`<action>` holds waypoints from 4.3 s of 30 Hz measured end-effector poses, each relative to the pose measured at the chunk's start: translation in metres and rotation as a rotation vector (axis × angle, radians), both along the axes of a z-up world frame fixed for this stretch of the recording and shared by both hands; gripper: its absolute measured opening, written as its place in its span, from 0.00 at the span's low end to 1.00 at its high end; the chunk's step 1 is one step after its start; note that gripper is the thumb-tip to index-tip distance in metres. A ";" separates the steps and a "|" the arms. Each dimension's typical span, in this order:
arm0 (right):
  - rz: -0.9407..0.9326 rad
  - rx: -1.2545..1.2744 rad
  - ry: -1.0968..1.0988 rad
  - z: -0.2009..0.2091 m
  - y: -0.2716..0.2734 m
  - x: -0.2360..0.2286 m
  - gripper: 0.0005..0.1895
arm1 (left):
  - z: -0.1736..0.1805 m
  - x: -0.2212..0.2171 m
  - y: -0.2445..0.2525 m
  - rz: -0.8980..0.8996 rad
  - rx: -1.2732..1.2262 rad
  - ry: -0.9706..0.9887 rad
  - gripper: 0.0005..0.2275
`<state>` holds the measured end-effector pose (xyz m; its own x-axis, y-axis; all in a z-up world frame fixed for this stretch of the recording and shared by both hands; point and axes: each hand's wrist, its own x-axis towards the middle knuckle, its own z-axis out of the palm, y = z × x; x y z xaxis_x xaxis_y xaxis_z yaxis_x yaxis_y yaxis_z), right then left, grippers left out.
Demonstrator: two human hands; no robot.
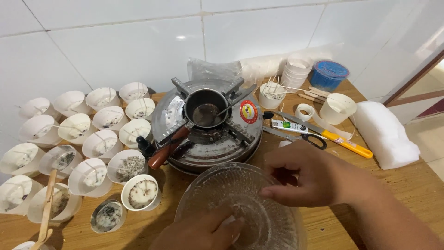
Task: Preparing candle cups by inserting wicks, adding material with a spoon, and cutting wax blocks into smaller pieces using scissors.
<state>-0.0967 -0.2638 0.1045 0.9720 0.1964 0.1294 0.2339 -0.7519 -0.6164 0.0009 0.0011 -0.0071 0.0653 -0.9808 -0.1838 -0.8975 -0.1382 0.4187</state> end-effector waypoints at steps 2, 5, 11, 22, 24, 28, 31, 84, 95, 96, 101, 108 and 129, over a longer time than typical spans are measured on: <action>0.025 0.033 0.049 -0.003 -0.001 0.001 0.20 | -0.001 -0.004 0.002 0.153 -0.154 0.052 0.23; 0.074 0.064 -0.015 -0.004 0.001 0.001 0.19 | -0.016 0.000 0.004 0.149 -0.133 -0.002 0.22; 0.049 0.051 0.015 -0.003 0.002 0.003 0.21 | 0.008 -0.013 0.002 0.343 -0.415 -0.030 0.07; -0.272 -0.145 -0.124 -0.016 -0.012 0.001 0.17 | 0.078 -0.014 0.001 0.492 -1.050 0.154 0.17; -0.323 -0.155 -0.215 -0.023 -0.015 0.002 0.15 | 0.079 -0.015 0.003 0.501 -1.047 0.170 0.16; -0.197 -0.162 -0.446 -0.021 -0.018 0.004 0.13 | 0.074 -0.017 0.005 0.590 -0.922 0.410 0.10; -0.253 -0.108 -0.590 -0.008 -0.018 0.003 0.15 | 0.072 -0.018 0.007 0.647 -0.913 0.412 0.09; -1.074 -0.519 0.679 -0.015 -0.085 0.022 0.19 | 0.100 -0.015 -0.003 1.298 -0.588 1.661 0.19; -1.146 -0.236 0.424 0.024 -0.045 0.015 0.12 | 0.098 -0.015 -0.006 1.340 -0.587 1.669 0.17; -1.148 -0.235 0.425 0.020 -0.050 0.015 0.12 | 0.094 -0.013 -0.005 1.340 -0.584 1.669 0.17; -1.088 -0.309 0.514 0.012 -0.058 0.017 0.11 | 0.087 -0.008 -0.004 1.273 -0.585 1.793 0.20; -1.085 -0.330 0.530 0.011 -0.061 0.017 0.13 | 0.089 -0.002 -0.003 1.219 -0.560 1.908 0.23; -0.823 -0.363 0.348 0.015 -0.062 0.009 0.07 | 0.093 -0.011 -0.005 1.408 -0.728 1.746 0.19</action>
